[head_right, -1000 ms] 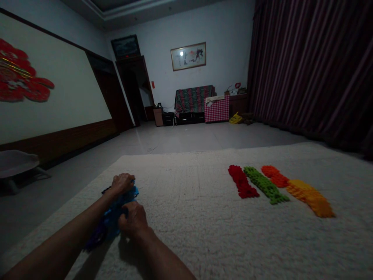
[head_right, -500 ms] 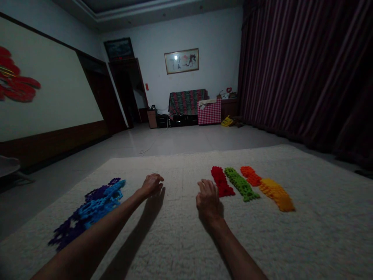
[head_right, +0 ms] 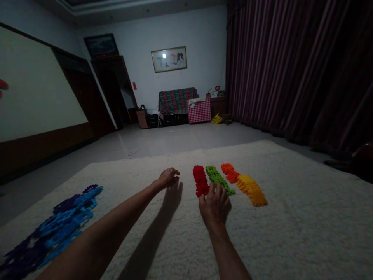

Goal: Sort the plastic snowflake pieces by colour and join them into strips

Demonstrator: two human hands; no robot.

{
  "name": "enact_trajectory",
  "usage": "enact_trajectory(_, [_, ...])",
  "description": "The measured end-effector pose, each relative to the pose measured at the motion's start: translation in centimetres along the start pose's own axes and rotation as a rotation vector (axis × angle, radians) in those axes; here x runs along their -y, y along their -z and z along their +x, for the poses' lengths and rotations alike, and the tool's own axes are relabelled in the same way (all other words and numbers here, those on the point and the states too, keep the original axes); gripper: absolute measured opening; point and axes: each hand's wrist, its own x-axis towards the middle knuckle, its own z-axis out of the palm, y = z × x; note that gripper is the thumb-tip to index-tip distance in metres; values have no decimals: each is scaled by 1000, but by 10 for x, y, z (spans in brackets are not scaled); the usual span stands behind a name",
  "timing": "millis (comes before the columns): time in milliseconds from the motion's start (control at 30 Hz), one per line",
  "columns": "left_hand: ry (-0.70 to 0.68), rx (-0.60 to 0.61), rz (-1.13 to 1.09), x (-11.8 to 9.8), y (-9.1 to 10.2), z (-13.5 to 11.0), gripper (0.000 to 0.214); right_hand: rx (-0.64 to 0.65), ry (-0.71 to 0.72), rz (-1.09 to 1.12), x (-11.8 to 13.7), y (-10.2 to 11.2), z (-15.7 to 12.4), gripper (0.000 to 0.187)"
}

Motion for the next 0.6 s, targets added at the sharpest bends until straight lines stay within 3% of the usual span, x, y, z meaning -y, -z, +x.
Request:
enact_trajectory(233, [57,-33,-87,-29,-10,52,36,-72,-91,38,-4,-4,11,62])
enact_trajectory(400, [101,-47,-178,-54,-23,90,42,-106,-100,112,-3,-8,13,59])
enact_trajectory(600, [79,-23,-286,-77,-40,121,48,-141,73,382,9,-9,10,46])
